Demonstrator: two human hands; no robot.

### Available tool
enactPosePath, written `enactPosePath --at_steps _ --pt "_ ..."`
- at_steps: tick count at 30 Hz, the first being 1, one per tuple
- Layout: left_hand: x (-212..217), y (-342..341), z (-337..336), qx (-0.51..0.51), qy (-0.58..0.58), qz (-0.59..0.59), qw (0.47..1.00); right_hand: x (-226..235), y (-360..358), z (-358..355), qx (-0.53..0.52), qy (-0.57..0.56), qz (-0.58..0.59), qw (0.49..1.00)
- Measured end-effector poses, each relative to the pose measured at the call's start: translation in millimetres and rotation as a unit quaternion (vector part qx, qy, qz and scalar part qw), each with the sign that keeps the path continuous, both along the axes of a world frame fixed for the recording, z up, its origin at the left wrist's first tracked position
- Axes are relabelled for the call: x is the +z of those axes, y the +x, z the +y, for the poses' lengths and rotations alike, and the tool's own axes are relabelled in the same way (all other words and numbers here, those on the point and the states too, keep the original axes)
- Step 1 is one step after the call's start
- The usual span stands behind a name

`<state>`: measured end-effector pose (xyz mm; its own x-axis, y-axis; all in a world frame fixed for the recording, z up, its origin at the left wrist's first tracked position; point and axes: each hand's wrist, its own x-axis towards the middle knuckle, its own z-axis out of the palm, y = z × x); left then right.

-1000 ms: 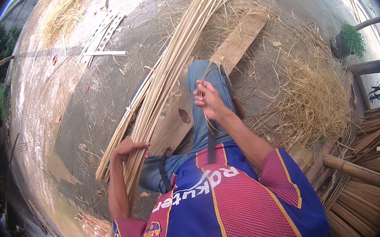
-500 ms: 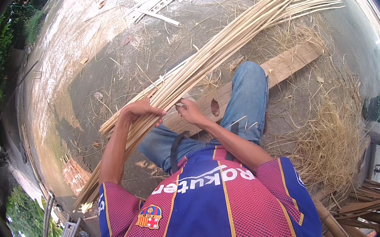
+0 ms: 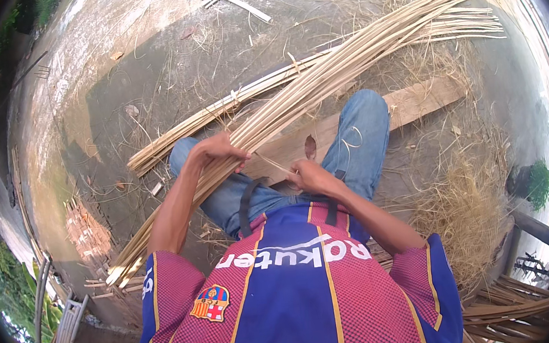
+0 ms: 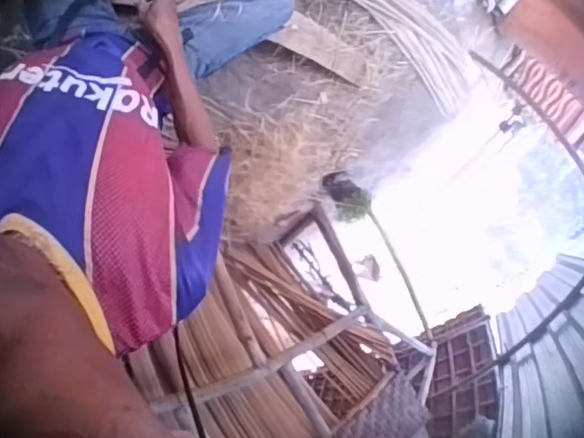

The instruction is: The person gathers thin bamboo strips from the ground, aligns them into a bundle, and ties them together with a string. The person then lifts the completed bundle and places it aside.

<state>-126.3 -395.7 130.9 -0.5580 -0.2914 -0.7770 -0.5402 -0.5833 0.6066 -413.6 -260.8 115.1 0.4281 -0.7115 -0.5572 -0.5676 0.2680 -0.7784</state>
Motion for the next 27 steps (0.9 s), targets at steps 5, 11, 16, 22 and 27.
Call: enactPosePath --at_steps 5,11,16,22,27 --pt "-11 -3 11 -0.002 -0.042 -0.008 0.999 50 1 -14 0.037 -0.119 -0.016 0.992" --pt "13 -25 33 0.000 -0.059 -0.045 0.997 75 35 -84 0.232 -0.312 0.072 0.919" --pt "-8 -33 52 -0.006 -0.120 -0.034 0.992 83 72 -121 0.497 -0.517 0.123 0.686" --pt "-3 -38 63 0.034 -0.116 -0.048 0.992 88 81 -150 0.587 -0.404 0.203 0.671" --pt "-32 -38 68 0.071 -0.122 -0.010 0.990 68 86 -145 0.458 -0.332 0.190 0.802"
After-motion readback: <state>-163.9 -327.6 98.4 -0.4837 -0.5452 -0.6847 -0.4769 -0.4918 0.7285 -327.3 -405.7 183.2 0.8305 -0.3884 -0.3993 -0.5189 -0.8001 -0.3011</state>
